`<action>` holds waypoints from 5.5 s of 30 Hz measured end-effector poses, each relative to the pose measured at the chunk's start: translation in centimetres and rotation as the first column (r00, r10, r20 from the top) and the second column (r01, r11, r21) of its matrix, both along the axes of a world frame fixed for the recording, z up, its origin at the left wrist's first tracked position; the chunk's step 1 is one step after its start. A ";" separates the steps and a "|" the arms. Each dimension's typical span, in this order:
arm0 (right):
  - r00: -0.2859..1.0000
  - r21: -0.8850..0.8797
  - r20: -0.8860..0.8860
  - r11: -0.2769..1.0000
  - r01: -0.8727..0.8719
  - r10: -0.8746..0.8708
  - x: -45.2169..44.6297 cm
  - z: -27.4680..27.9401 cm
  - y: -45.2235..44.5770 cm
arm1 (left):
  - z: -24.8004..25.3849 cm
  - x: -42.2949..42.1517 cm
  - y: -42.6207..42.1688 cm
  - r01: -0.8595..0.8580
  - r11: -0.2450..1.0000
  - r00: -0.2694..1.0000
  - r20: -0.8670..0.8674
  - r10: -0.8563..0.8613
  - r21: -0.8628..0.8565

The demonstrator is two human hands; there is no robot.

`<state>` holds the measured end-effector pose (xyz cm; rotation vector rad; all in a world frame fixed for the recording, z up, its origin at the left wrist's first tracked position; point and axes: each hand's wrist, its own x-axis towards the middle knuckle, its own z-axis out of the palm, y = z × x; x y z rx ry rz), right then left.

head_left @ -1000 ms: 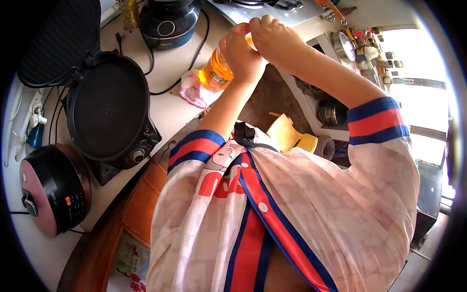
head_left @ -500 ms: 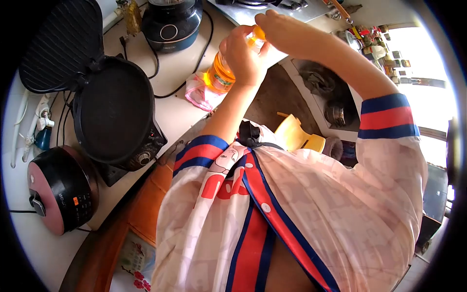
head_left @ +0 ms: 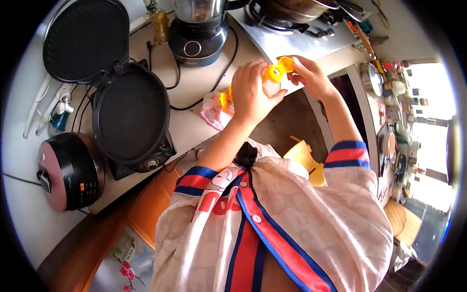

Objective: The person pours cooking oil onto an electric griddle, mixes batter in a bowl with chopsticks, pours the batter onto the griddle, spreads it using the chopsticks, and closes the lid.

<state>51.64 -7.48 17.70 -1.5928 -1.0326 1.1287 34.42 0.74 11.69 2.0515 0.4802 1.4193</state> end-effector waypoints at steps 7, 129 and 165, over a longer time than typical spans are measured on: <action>0.979 0.010 -0.098 0.984 -0.179 0.179 0.8 -4.6 0.2 | 0.7 -1.0 0.9 0.070 0.996 0.997 -0.023 -0.071 -0.046; 0.853 -0.086 0.221 0.880 -0.467 0.474 -23.0 3.8 11.0 | -1.9 -31.0 -6.6 -0.413 0.641 0.891 -0.141 0.432 -0.647; 0.998 0.417 0.069 0.909 -0.023 -0.007 -2.2 -4.3 -6.4 | 10.9 0.6 -5.7 0.097 0.989 0.931 -0.362 -0.052 0.108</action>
